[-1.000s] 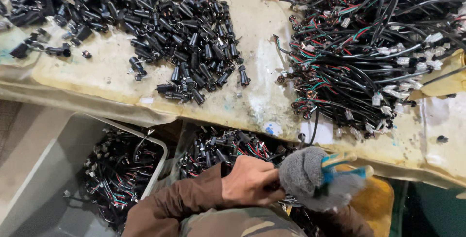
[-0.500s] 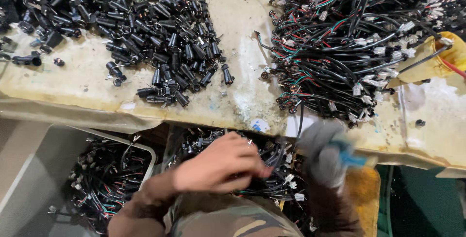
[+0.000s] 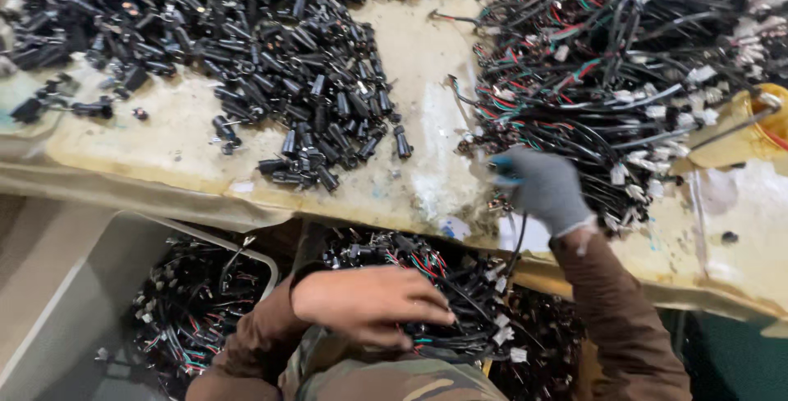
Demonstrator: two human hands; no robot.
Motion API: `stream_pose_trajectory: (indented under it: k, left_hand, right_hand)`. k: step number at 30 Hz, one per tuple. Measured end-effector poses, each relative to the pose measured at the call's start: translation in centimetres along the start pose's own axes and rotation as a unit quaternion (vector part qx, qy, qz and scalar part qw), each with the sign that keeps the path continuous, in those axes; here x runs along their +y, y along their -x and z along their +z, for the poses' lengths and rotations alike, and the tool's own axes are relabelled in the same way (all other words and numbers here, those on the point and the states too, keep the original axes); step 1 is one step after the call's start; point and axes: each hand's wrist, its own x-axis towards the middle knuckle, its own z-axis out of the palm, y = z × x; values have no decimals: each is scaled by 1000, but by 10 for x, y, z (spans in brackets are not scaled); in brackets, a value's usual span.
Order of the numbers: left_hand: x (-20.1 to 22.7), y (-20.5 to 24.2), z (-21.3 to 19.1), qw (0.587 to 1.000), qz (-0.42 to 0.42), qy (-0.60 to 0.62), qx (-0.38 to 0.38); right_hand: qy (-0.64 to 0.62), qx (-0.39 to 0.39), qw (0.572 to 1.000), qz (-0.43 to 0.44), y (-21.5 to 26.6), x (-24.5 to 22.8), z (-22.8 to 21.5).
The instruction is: The person repeatedly picks up black cylindrical components and wire harnesses from a table, connects them by hand, and places the assembled units into a bin below. The process is continuous and repetitive throughout the clip.
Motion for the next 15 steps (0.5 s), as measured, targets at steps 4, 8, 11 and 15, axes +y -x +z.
stream_pose_trajectory:
  k: [4,8,11,15]
  left_hand:
    - [-57,-6,-15,966,-131,49,216]
    - [-155,-37,-36,788,-358,-207,456]
    - [-200,-41,-40,761,-402,-343,376]
    - [-200,-25,-34,800,-379,-328,330]
  right_hand:
    - [0,208,971,119,-20,6,-26]
    - [-24,279,955,-95,-21,-23,-1]
    - [72,109,979,-156,-10,-57,58]
    - [12,-12,992,-124,3,-65,93]
